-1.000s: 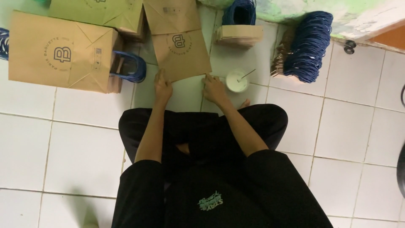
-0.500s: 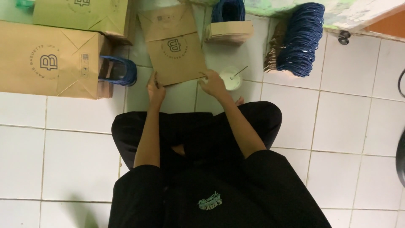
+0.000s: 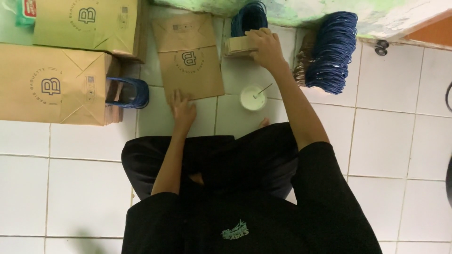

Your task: The person sits on the floor and assembles paper bags by folding the cardboard pieces into shape. They use a small brush to apply glue from a white bowl to the edges and secure them with a small wooden stick. The person then folds the handles and places the finished bag on a stack.

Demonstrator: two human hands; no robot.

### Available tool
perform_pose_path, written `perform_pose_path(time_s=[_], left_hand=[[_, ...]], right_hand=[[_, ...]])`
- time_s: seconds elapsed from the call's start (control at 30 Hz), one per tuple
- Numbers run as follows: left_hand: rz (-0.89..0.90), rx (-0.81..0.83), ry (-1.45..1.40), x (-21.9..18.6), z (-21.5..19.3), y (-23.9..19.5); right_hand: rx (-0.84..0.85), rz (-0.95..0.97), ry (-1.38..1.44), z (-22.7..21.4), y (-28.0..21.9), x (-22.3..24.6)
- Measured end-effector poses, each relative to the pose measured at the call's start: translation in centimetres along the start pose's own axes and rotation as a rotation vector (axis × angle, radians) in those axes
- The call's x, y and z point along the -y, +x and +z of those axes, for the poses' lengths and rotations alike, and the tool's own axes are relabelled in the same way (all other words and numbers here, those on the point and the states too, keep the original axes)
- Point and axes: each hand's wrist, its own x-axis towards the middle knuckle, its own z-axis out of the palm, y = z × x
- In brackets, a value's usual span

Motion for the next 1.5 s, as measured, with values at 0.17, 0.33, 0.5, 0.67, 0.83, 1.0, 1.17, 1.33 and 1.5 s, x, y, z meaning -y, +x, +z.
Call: perform_pose_path(time_s=[0.17,0.33,0.5,0.67,0.83,1.0,1.17,1.33,1.5], left_hand=[[-0.004,0.202,0.077,-0.8,2.3,0.2],[0.024,0.196,-0.024,-2.5,2.5,-0.4],[0.031,0.192,-0.006,-1.2,3.8,-1.3],[0.132,0.146,0.051,-0.5,3.7,-1.6],[0.178,0.015,-0.148,0.3,4.5,-2.6],[0.053,0.079,-0.517,-3.0,0.5,-2.4],[0.04,0.051,-0.942,-5.2,-3.1,-2.1],[-0.037,-0.068,-1.125,-5.0,-5.4,-1.7],[-0.057,-0.142,-1.12,-2.3,-5.6,-2.1]], right_hand=[[-0.018,-0.115,-0.074,0.6,0.5,-1.6],[0.011,-0.172,-0.058,-0.5,0.3,-0.8],[0.029,-0.187,-0.072,-0.6,0.6,-0.6],[0.051,-0.171,-0.052,-1.1,0.5,-0.5],[-0.134,-0.223,-0.04,-2.2,-1.3,1.4],[-0.172,-0.303,-0.012,-1.7,-4.3,6.3],[-0.095,-0.328,-0.003,-0.8,-6.8,12.6],[-0.069,-0.379,0.185,2.4,-8.1,17.0],[-0.195,-0.342,0.225,4.1,-8.6,18.1]])
